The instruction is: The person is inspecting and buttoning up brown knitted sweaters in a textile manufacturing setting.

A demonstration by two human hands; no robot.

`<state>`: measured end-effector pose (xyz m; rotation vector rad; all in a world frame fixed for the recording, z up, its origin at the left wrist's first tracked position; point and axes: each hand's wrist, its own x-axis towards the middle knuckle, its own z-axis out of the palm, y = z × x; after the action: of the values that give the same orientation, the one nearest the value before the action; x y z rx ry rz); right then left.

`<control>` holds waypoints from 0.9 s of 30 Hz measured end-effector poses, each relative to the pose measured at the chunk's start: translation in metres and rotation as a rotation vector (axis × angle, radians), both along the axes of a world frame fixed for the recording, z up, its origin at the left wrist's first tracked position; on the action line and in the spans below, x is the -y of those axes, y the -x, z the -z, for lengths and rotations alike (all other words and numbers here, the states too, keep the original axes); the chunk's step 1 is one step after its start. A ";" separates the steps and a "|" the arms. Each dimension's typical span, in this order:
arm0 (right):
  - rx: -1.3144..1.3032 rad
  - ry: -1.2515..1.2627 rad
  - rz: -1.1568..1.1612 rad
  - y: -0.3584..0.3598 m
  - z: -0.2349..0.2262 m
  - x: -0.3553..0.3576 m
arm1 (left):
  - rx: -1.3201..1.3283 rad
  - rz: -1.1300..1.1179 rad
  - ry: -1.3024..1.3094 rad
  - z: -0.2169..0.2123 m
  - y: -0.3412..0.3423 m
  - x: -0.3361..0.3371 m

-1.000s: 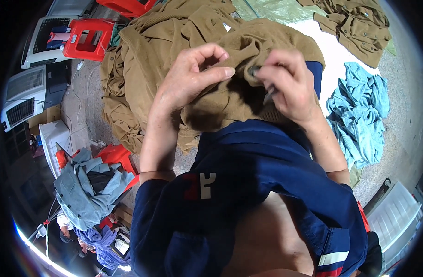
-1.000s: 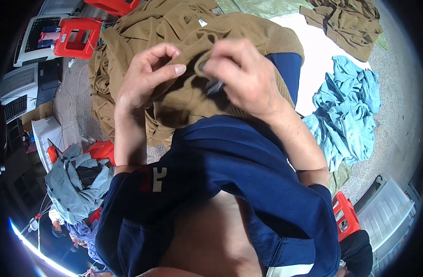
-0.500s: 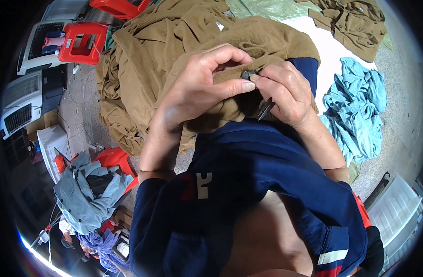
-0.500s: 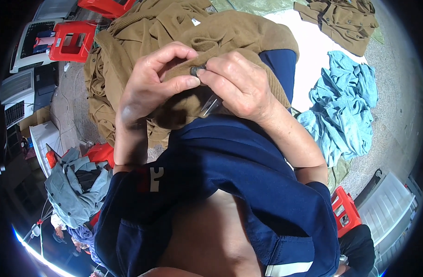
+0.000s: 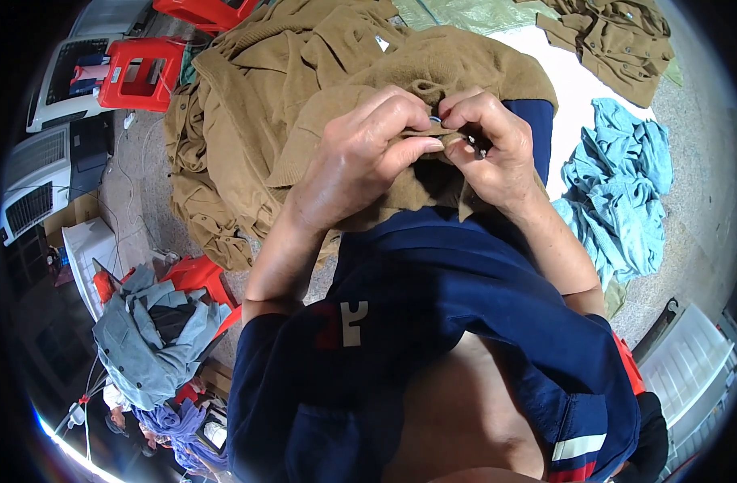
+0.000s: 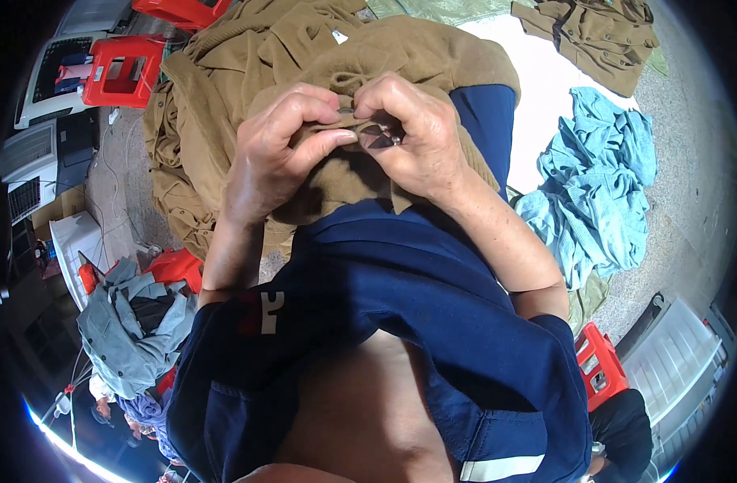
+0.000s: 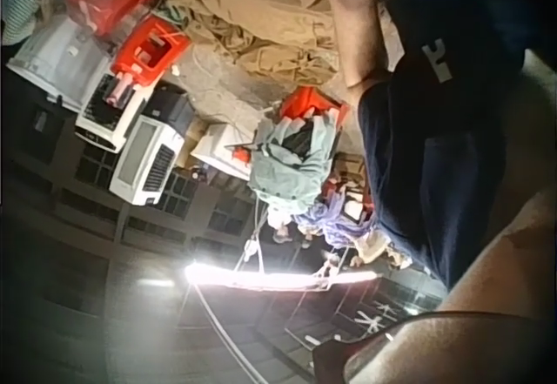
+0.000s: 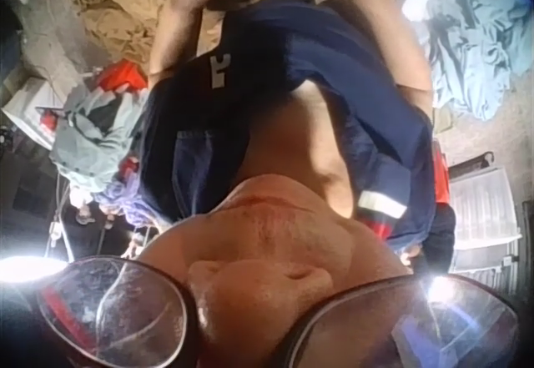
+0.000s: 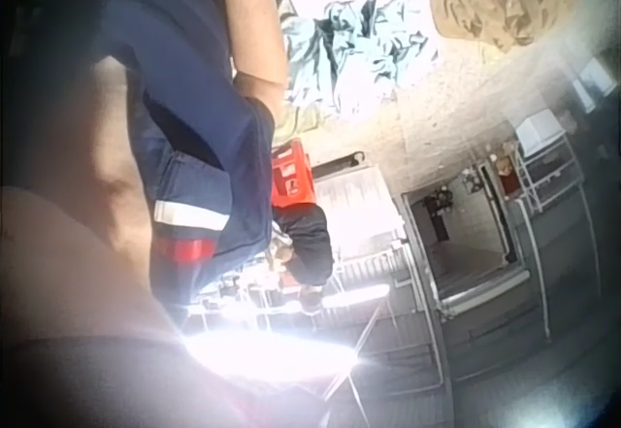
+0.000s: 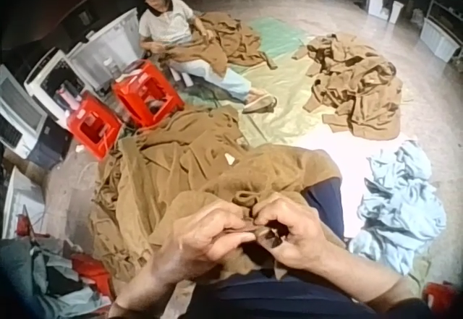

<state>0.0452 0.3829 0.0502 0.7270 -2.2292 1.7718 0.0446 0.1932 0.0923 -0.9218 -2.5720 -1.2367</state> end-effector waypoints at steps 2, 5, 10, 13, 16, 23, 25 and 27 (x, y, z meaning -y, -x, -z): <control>0.041 0.027 0.015 -0.002 0.001 0.001 | -0.015 0.002 0.016 0.002 -0.001 0.000; 0.057 0.058 0.040 -0.001 0.000 0.002 | -0.076 -0.006 0.012 0.008 -0.004 -0.002; -0.087 0.020 0.083 0.003 -0.003 0.003 | -0.238 -0.013 0.034 0.015 -0.004 -0.003; -0.355 -0.071 0.124 0.008 0.000 0.007 | -0.262 -0.053 0.016 0.018 -0.004 -0.009; -0.384 -0.220 0.180 0.012 0.006 0.006 | -0.425 -0.158 0.117 0.028 0.006 -0.008; 0.170 -0.459 0.242 0.006 0.017 -0.036 | 0.177 -0.412 0.158 0.045 0.057 0.029; 0.308 -0.337 0.245 0.002 0.019 -0.045 | 0.336 -0.300 0.022 0.051 0.053 0.046; 0.148 -0.317 0.275 -0.002 0.021 -0.051 | 0.428 -0.196 0.014 0.041 0.043 0.059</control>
<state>0.0468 0.4339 0.0294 0.3251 -2.5961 1.4031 0.0011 0.1338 0.0510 -0.4232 -2.9017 -1.4916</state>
